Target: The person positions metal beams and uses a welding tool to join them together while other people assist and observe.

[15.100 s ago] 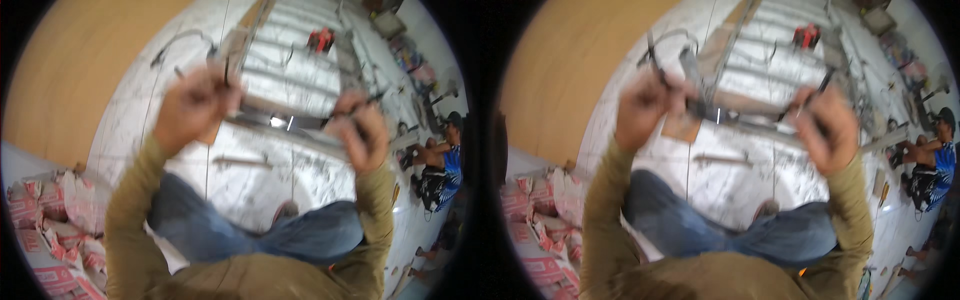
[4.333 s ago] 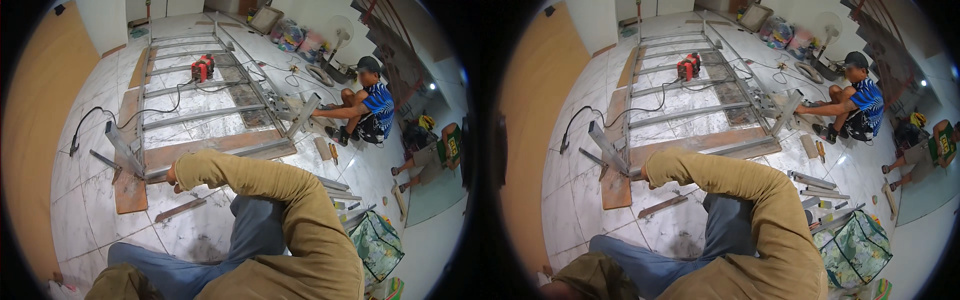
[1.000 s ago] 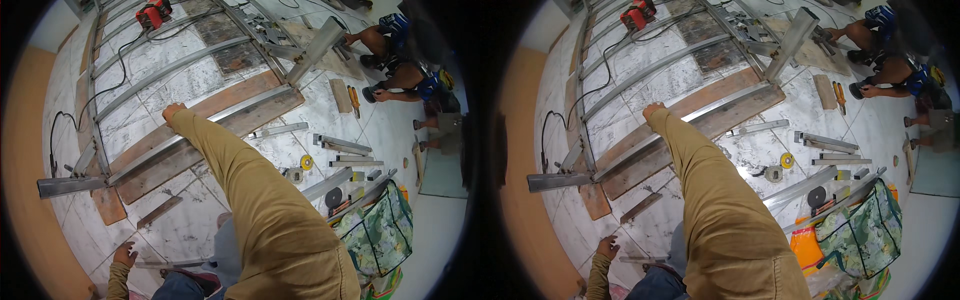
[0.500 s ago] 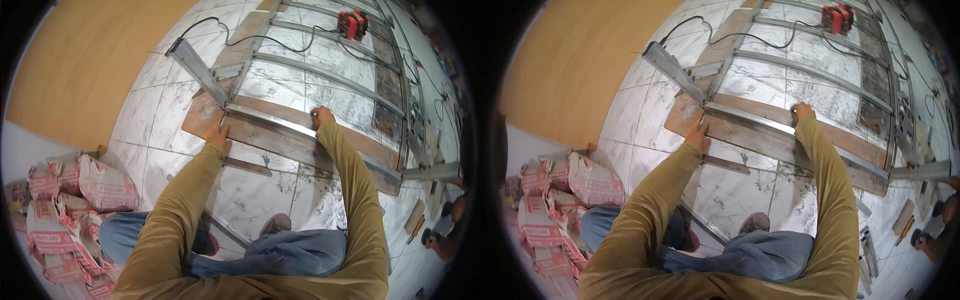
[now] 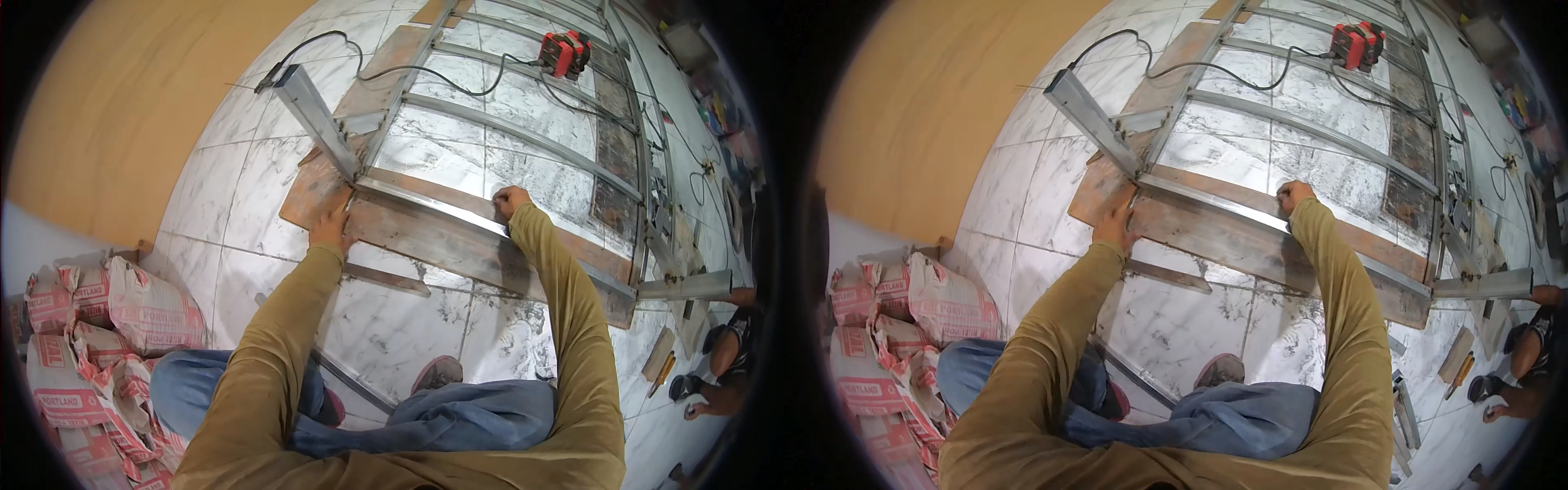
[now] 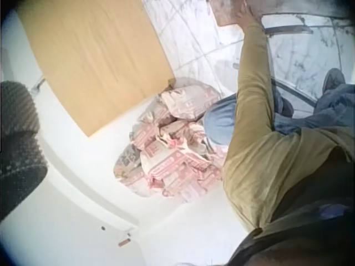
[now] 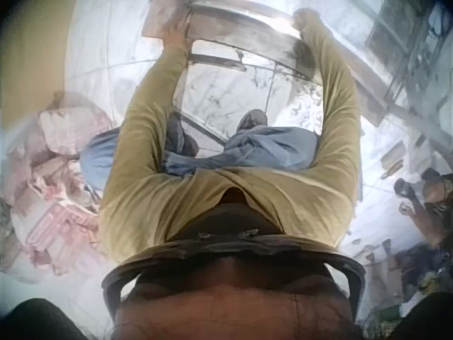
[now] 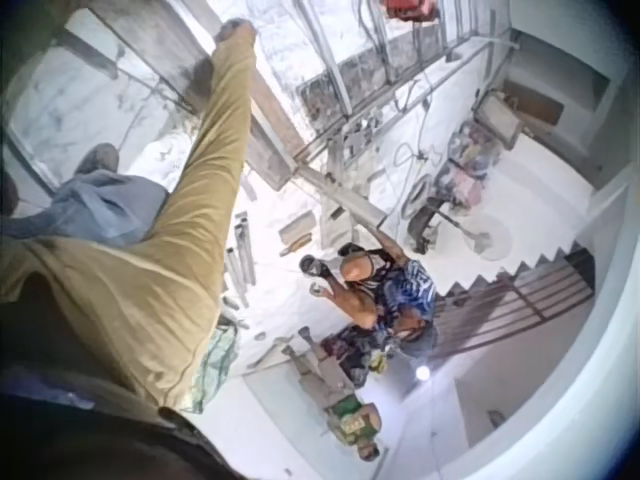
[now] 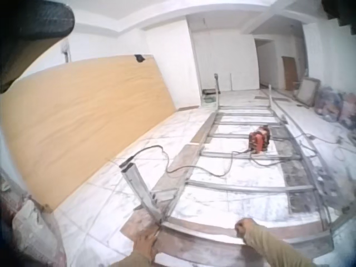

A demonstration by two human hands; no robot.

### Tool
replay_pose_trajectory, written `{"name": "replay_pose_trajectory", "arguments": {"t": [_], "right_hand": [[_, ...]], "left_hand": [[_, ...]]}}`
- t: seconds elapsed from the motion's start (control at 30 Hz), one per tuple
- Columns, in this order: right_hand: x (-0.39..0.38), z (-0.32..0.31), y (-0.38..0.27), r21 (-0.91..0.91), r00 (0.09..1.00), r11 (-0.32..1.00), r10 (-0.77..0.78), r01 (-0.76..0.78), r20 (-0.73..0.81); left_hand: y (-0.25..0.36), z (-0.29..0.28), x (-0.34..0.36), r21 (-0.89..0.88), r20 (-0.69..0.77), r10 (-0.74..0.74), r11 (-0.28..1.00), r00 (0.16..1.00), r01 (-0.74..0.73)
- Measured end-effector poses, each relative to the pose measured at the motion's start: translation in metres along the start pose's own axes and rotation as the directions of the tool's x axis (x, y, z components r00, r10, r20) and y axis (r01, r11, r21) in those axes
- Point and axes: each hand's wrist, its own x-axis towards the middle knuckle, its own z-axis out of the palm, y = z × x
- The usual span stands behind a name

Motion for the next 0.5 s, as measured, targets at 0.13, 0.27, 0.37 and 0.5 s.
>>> {"name": "replay_pose_trajectory", "arguments": {"t": [0.13,0.27,0.37,0.5], "right_hand": [[-0.002,0.002,-0.004,-0.018,1.0,0.999,-0.03,0.03,0.006],[-0.013,0.001,0.004,0.015,0.998,1.0,0.006,-0.007,0.066],[-0.014,-0.014,0.017,0.085,0.994,0.994,0.055,-0.064,0.099],[-0.021,-0.004,-0.017,0.112,0.999,0.994,-0.015,0.011,0.036]], "left_hand": [[-0.016,0.001,0.006,-0.009,-0.09,0.042,0.999,0.995,-0.043],[-0.026,0.022,0.019,-0.086,-0.046,-0.016,0.996,0.999,0.012],[-0.062,0.038,0.055,-0.196,-0.08,-0.026,0.981,0.996,0.01],[-0.187,0.003,0.106,0.139,-0.189,-0.075,0.985,0.979,0.102]]}}
